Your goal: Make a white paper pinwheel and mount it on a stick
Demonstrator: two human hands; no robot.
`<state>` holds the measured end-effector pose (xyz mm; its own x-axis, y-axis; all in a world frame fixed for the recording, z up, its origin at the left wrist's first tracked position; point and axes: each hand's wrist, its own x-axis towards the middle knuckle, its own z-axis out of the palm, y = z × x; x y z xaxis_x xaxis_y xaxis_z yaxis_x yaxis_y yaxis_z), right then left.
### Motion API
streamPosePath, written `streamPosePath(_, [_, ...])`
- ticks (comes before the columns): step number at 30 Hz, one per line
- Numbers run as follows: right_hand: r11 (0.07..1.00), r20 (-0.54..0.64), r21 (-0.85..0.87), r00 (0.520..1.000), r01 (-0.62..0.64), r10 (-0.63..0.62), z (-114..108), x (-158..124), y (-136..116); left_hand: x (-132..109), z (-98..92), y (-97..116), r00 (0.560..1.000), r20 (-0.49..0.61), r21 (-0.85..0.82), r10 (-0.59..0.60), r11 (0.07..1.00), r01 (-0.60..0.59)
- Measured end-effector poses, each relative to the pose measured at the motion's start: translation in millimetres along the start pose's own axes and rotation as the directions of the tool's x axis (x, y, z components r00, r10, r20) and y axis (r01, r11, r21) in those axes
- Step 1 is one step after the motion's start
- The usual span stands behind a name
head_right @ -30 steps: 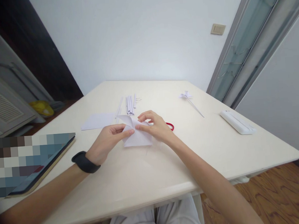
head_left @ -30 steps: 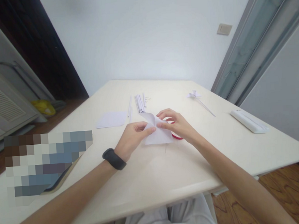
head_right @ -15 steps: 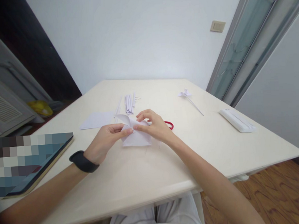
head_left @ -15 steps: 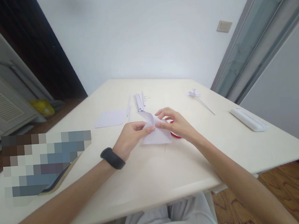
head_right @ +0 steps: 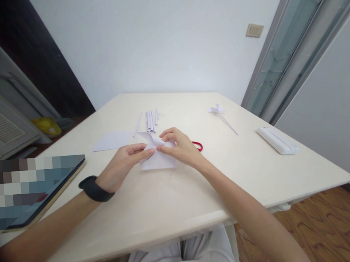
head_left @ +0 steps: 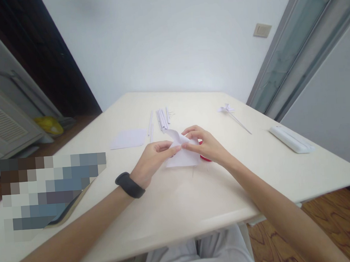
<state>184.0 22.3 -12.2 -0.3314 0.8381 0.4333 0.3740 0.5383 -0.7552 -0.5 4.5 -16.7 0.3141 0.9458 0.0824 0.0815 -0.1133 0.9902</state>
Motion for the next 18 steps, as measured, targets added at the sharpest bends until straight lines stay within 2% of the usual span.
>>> streamPosePath(9, [0.987,0.064,0.123,0.994,-0.100,0.093,-0.3,0.8,2.9,0.7,-2.2,-3.5,1.000,-0.021,-0.004,0.014,1.000,-0.014])
streamPosePath(18, [0.966,0.101,0.214,0.987,-0.145,0.126,-3.1,0.3,-1.2,-0.3,-0.3,-0.8,0.998,-0.049,-0.019,0.029,0.999,-0.030])
